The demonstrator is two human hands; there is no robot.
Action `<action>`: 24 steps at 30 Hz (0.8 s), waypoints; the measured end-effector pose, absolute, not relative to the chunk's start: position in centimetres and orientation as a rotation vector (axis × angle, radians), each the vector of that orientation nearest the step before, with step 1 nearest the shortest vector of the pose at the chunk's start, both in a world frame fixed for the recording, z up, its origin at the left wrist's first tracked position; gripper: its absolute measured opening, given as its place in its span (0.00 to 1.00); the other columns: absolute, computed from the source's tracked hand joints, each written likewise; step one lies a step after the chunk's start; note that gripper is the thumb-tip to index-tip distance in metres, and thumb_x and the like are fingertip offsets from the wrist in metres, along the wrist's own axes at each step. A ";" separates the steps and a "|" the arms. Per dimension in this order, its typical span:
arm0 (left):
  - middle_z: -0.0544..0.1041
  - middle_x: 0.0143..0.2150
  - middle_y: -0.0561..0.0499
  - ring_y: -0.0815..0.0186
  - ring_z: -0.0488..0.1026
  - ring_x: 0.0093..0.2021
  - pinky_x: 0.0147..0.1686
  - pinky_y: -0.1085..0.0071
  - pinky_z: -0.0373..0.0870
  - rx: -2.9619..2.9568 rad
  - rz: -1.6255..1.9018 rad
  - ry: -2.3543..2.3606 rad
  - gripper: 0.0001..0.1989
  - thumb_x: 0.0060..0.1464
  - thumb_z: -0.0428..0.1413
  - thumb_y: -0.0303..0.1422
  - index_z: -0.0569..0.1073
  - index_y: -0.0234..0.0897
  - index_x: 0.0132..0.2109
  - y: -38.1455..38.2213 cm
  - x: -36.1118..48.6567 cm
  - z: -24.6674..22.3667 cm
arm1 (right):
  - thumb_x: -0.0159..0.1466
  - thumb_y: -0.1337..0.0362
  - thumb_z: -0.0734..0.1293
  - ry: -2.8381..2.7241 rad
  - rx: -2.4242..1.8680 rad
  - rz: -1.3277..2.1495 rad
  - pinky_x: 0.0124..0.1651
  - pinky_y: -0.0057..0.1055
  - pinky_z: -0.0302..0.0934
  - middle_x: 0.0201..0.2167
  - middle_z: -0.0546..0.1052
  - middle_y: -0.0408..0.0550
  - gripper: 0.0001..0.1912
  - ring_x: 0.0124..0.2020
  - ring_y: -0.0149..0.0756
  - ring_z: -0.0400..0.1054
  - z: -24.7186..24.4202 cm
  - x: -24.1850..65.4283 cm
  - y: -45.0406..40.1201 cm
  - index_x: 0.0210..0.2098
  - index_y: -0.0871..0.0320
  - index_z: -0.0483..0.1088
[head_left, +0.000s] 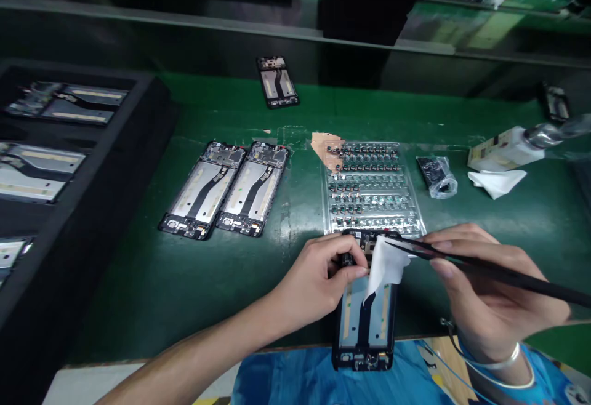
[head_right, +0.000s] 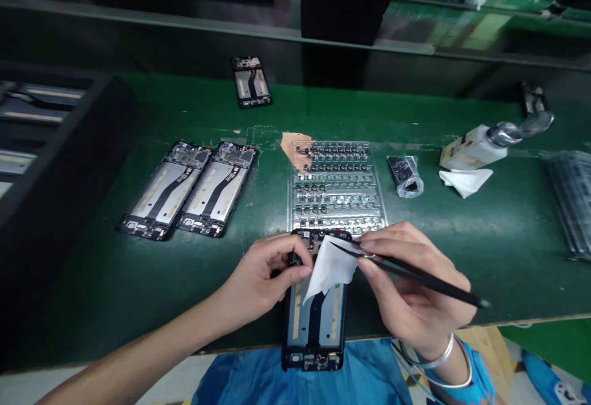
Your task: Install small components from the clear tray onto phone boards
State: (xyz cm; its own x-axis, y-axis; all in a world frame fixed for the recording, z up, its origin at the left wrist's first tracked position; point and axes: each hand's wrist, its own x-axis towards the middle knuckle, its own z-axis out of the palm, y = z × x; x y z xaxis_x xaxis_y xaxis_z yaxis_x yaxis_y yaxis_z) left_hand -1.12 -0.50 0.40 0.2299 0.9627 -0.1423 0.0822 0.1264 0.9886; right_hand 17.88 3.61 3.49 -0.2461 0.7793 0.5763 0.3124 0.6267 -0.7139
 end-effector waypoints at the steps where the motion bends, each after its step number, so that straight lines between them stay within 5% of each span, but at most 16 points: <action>1: 0.71 0.28 0.53 0.73 0.65 0.28 0.24 0.77 0.59 1.266 0.905 1.143 0.05 0.51 0.54 0.24 0.69 0.34 0.29 -0.5 -1.1 0.4 | 0.50 0.77 0.70 -1.774 -0.898 0.583 0.31 0.42 0.65 0.28 0.75 0.46 0.16 0.30 0.42 0.70 3.3 17.8 3.6 0.36 0.54 0.74; 5: 0.71 0.29 0.53 0.72 0.66 0.29 0.26 0.76 0.59 1.281 0.892 1.151 0.05 0.51 0.54 0.24 0.69 0.35 0.29 -0.5 -1.1 0.5 | 0.54 0.74 0.69 -1.617 -1.046 0.660 0.34 0.38 0.64 0.28 0.74 0.45 0.09 0.31 0.39 0.68 2.5 17.3 3.8 0.33 0.53 0.74; 9: 0.70 0.29 0.53 0.72 0.65 0.29 0.26 0.76 0.59 1.276 0.890 1.158 0.05 0.51 0.54 0.24 0.69 0.35 0.29 -0.5 -1.2 0.6 | 0.57 0.69 0.69 -1.512 -1.163 0.824 0.26 0.32 0.61 0.29 0.72 0.46 0.05 0.26 0.33 0.65 2.0 17.4 4.2 0.33 0.54 0.73; 24: 0.70 0.28 0.54 0.72 0.66 0.29 0.26 0.76 0.59 1.257 0.885 1.150 0.06 0.51 0.54 0.24 0.69 0.35 0.28 -0.4 -1.2 0.9 | 0.57 0.68 0.68 -1.488 -1.141 0.947 0.22 0.31 0.58 0.30 0.72 0.46 0.05 0.24 0.33 0.64 1.7 17.7 4.2 0.32 0.53 0.73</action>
State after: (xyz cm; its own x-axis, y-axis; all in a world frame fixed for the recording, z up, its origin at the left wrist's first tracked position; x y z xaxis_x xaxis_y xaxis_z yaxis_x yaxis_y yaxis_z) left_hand -1.22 -0.43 0.92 0.2336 0.9594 -0.1578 0.0930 0.1395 0.9858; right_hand 17.70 4.21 1.67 -0.0616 0.9683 0.2421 0.1904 0.2496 -0.9495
